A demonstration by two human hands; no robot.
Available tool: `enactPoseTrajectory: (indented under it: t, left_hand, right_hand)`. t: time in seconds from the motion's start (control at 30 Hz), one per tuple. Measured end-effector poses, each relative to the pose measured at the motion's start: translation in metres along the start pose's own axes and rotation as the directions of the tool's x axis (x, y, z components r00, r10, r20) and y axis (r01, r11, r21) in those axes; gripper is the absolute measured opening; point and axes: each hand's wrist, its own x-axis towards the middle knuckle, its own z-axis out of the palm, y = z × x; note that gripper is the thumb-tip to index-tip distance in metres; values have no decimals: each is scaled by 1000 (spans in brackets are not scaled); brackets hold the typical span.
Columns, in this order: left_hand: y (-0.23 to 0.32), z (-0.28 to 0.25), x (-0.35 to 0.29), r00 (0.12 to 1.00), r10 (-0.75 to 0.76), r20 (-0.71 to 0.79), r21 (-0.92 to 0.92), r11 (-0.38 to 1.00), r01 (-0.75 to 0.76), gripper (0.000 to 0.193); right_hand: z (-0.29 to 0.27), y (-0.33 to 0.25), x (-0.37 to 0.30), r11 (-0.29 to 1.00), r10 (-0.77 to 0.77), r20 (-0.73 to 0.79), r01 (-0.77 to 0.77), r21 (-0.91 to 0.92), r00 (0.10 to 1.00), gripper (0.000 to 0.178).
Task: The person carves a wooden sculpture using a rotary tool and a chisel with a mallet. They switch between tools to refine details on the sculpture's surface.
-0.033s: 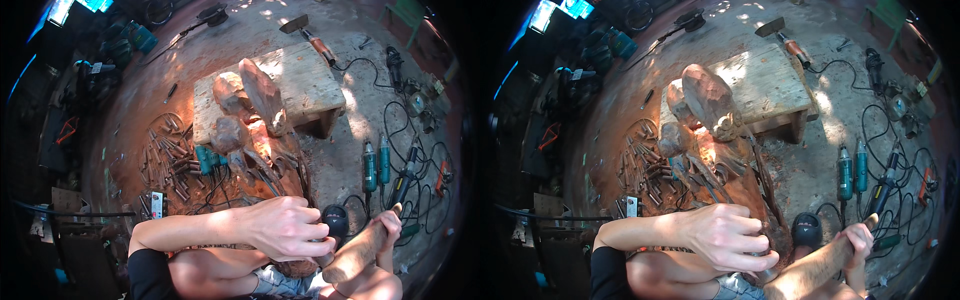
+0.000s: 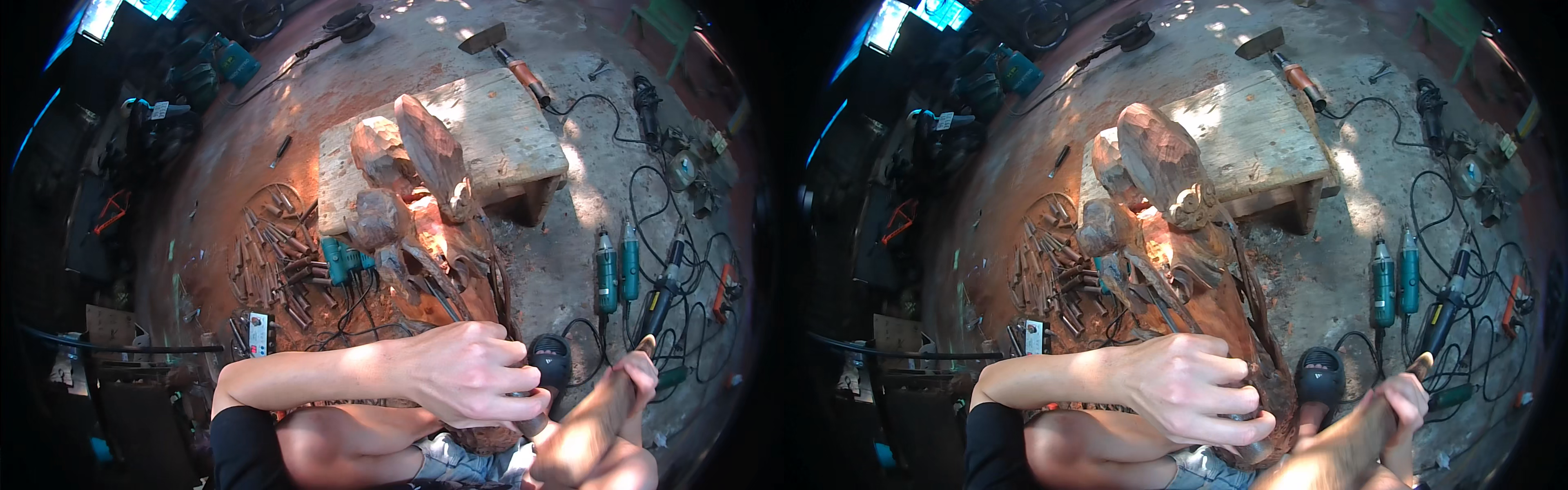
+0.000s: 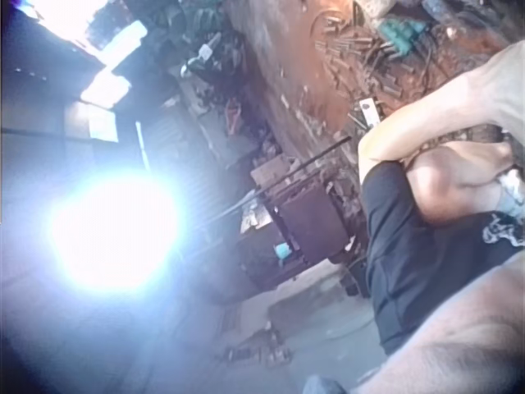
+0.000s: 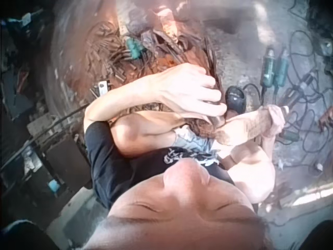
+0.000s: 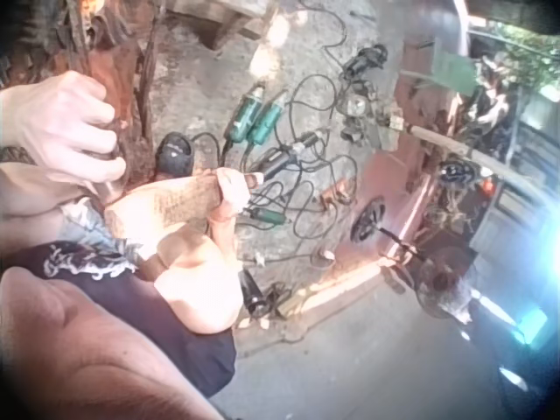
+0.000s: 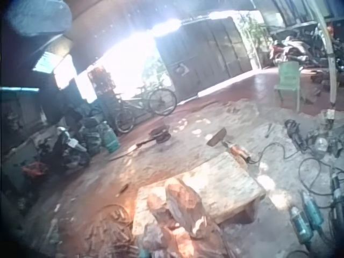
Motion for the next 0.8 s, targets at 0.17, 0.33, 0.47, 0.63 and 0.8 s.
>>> enactPoseTrajectory:
  t: [0.17, 0.33, 0.47, 0.63, 0.8]
  left_hand:
    - [-8, -9, 2, 999, -33, 22, 46, 998, 32, 29]
    - [-1, -2, 6, 1000, 4, 23, 99, 995, -6, 30]
    - [1, 3, 12, 987, -81, 141, 45, 996, 75, 42]
    - [3, 4, 16, 979, -130, 158, 45, 991, 124, 45]
    - [2, 6, 16, 975, -148, 166, 136, 983, 126, 40]
  right_hand:
    - [8, 14, -30, 988, 154, 8, -154, -26, 988, 56]
    - [8, 32, 4, 955, -92, -165, 134, 265, 982, 51]
    - [15, 45, -15, 944, 118, -125, -73, 322, 985, 47]
    - [22, 43, -23, 891, 253, -108, -188, 413, 961, 51]
    - [46, 21, 3, 853, 160, -183, -43, 520, 970, 53]
